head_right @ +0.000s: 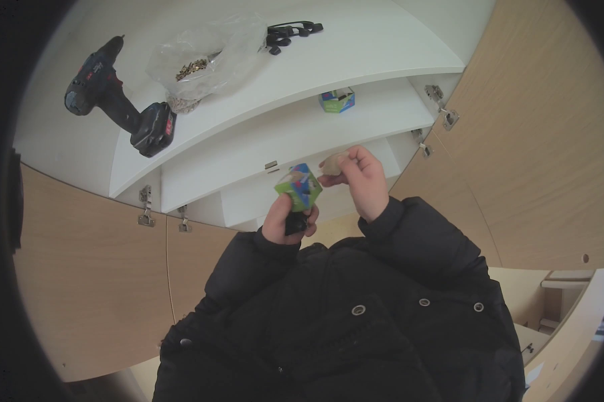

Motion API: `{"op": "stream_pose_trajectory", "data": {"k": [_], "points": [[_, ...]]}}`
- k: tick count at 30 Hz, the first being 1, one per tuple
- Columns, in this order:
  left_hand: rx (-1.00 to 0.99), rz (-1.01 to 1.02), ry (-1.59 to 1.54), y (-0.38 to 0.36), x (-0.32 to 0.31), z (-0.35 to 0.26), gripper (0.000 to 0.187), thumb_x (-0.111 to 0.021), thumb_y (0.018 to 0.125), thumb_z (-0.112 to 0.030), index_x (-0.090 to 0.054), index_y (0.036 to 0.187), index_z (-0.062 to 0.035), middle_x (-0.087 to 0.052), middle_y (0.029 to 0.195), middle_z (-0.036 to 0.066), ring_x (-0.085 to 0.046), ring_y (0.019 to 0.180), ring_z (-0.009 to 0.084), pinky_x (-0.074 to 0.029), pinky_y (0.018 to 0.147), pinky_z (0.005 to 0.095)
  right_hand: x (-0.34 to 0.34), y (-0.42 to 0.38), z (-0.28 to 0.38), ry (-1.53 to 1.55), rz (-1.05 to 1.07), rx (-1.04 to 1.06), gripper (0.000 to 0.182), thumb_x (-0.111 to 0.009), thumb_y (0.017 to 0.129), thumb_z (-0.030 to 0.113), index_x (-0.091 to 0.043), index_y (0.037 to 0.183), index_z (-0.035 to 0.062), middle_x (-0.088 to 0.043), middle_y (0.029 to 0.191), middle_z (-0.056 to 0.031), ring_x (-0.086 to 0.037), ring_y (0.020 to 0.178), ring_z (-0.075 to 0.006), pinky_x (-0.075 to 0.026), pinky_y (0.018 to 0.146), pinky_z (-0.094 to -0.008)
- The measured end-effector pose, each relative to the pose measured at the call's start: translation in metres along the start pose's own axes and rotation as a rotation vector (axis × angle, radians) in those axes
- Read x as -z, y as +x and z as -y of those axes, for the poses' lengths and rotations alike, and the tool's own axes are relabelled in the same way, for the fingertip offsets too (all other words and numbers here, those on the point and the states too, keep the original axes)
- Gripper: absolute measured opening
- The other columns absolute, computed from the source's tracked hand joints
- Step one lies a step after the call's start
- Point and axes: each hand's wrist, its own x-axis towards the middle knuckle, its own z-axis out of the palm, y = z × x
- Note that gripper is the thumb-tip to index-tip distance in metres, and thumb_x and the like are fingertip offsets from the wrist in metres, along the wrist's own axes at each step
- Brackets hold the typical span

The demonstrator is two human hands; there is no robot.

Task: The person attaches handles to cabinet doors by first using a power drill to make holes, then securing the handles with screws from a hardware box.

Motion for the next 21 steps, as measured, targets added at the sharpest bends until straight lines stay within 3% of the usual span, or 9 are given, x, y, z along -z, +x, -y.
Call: {"op": "stream_pose_trajectory", "data": {"k": [3, 6, 9, 12, 15, 18, 21], "points": [[0.157, 0.035, -0.202, -0.001, 0.003, -0.003, 0.053, -0.042, 0.076, -0.056, -0.042, 0.087, -0.0047, -0.039, 0.068, 0.004, -0.039, 0.056, 0.0152, -0.029, 0.038, 0.0229, 0.002, 0.003, -0.002, 0.108, -0.009, -0.065, 0.015, -0.044, 0.08, 0.008, -0.039, 0.066, 0.0058, -0.056, 0.074, -0.0177, -0.055, 0.07, -0.0239, -0.049, 0.064, -0.0338], [0.204, 0.118, -0.225, -0.002, 0.005, -0.002, 0.061, -0.036, 0.074, -0.064, -0.041, 0.1, -0.0087, -0.039, 0.067, 0.0, -0.037, 0.057, 0.0128, -0.03, 0.04, 0.0216, 0.003, 0.003, -0.005, 0.035, 0.016, -0.042, 0.014, -0.051, 0.08, 0.013, -0.045, 0.069, 0.0064, -0.056, 0.073, -0.0112, -0.057, 0.065, -0.0224, -0.047, 0.059, -0.0285], [0.241, 0.072, -0.152, -0.003, -0.003, -0.008, 0.062, -0.032, 0.071, -0.069, -0.041, 0.078, -0.0086, -0.035, 0.064, 0.002, -0.034, 0.054, 0.0121, -0.029, 0.04, 0.022, 0.008, 0.015, -0.007, -0.014, 0.019, 0.013, 0.011, -0.053, 0.08, 0.013, -0.053, 0.075, 0.0036, -0.055, 0.067, -0.0079, -0.052, 0.056, -0.0171, -0.044, 0.054, -0.0252], [0.217, 0.077, -0.214, -0.005, 0.001, -0.006, 0.057, -0.032, 0.075, -0.065, -0.041, 0.086, -0.0097, -0.037, 0.067, 0.001, -0.036, 0.057, 0.0129, -0.03, 0.04, 0.0222, 0.025, 0.051, -0.022, -0.163, 0.014, 0.068, 0.011, -0.055, 0.079, 0.012, -0.053, 0.076, 0.0024, -0.052, 0.058, -0.0069, -0.048, 0.05, -0.0147, -0.041, 0.052, -0.0247], [0.145, 0.081, -0.253, -0.009, 0.005, -0.001, 0.051, -0.037, 0.079, -0.057, -0.04, 0.097, -0.0087, -0.04, 0.068, 0.001, -0.039, 0.058, 0.0124, -0.031, 0.04, 0.0217, 0.05, 0.108, -0.05, -0.052, -0.16, 0.046, 0.018, -0.061, 0.074, 0.011, -0.051, 0.084, 0.0009, -0.051, 0.059, -0.0066, -0.048, 0.05, -0.0115, -0.041, 0.05, -0.0226], [0.128, 0.013, -0.216, -0.015, 0.006, -0.003, 0.056, -0.044, 0.077, -0.055, -0.035, 0.105, -0.0075, -0.039, 0.067, 0.002, -0.039, 0.058, 0.0123, -0.031, 0.04, 0.0211, 0.059, 0.151, -0.05, -0.159, -0.262, 0.153, 0.018, -0.057, 0.076, 0.009, -0.049, 0.086, -0.0023, -0.05, 0.055, -0.007, -0.043, 0.048, -0.0113, -0.037, 0.047, -0.0219], [0.117, -0.036, -0.239, -0.02, 0.01, -0.002, 0.053, -0.046, 0.077, -0.052, -0.036, 0.104, -0.0066, -0.04, 0.067, 0.004, -0.04, 0.059, 0.0134, -0.03, 0.04, 0.0221, 0.058, 0.175, -0.041, -0.551, -0.305, 0.242, 0.015, -0.058, 0.07, 0.015, -0.059, 0.07, -0.0001, -0.06, 0.07, -0.0073, -0.053, 0.067, -0.0157, -0.038, 0.06, -0.0258]]}}
